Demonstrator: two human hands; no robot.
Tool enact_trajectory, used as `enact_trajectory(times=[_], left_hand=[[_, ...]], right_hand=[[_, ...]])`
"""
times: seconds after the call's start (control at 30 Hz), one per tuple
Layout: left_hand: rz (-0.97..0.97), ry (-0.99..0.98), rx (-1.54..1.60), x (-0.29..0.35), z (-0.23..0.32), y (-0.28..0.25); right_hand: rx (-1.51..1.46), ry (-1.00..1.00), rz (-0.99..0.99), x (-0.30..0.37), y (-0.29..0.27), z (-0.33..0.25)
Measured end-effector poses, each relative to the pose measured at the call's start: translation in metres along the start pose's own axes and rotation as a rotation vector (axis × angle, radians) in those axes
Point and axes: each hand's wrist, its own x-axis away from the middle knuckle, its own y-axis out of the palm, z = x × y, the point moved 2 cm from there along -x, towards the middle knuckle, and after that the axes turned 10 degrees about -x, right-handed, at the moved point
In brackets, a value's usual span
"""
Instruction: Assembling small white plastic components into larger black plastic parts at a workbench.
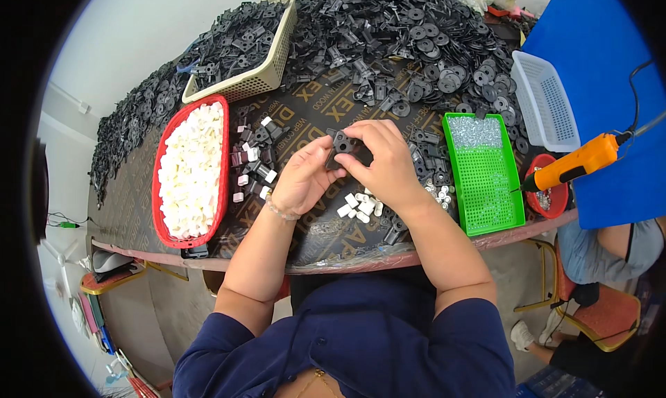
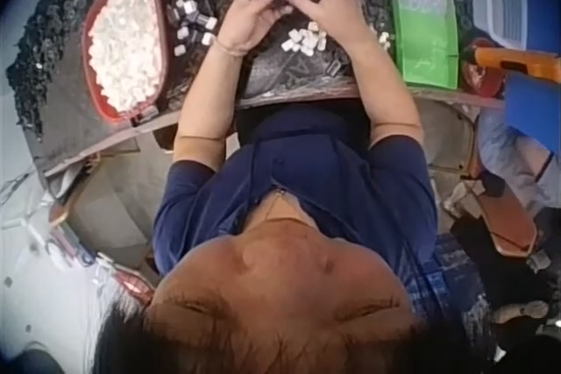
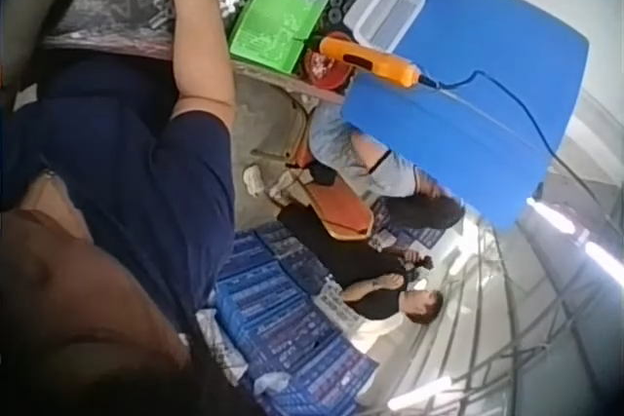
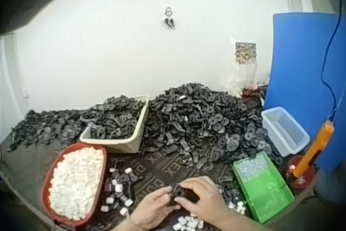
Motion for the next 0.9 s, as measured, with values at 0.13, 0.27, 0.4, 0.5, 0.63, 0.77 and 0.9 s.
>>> enact_trajectory(times=[0.13, 0.27, 0.4, 0.5, 0.63, 0.77, 0.9], left_hand=[[0.012, 0.036, -0.17, 0.002, 0.002, 0.001], [0.071, 0.055, -0.484, 0.002, 0.006, 0.005], [0.117, 0.078, -0.744, 0.004, 0.007, 0.007], [0.13, 0.08, -0.776, 0.007, 0.009, 0.008], [0.299, -0.001, -0.52, 0.001, 0.011, -0.002], [0.338, 0.047, -0.146, -0.007, 0.013, -0.023], [0.39, 0.061, -0.04, -0.008, 0.014, -0.024]], right_hand=[[-0.373, 0.388, -0.028, 0.001, 0.001, 0.011], [-0.823, 0.599, -0.043, 0.004, 0.0, 0.021], [-0.832, 0.605, -0.065, 0.009, -0.003, 0.03], [-0.802, 0.615, -0.105, 0.006, -0.006, 0.021], [-0.163, 0.693, -0.224, -0.004, -0.025, 0.012], [0.319, 0.509, -0.512, 0.014, -0.031, 0.02], [0.35, 0.381, -0.563, 0.02, -0.019, 0.023]])
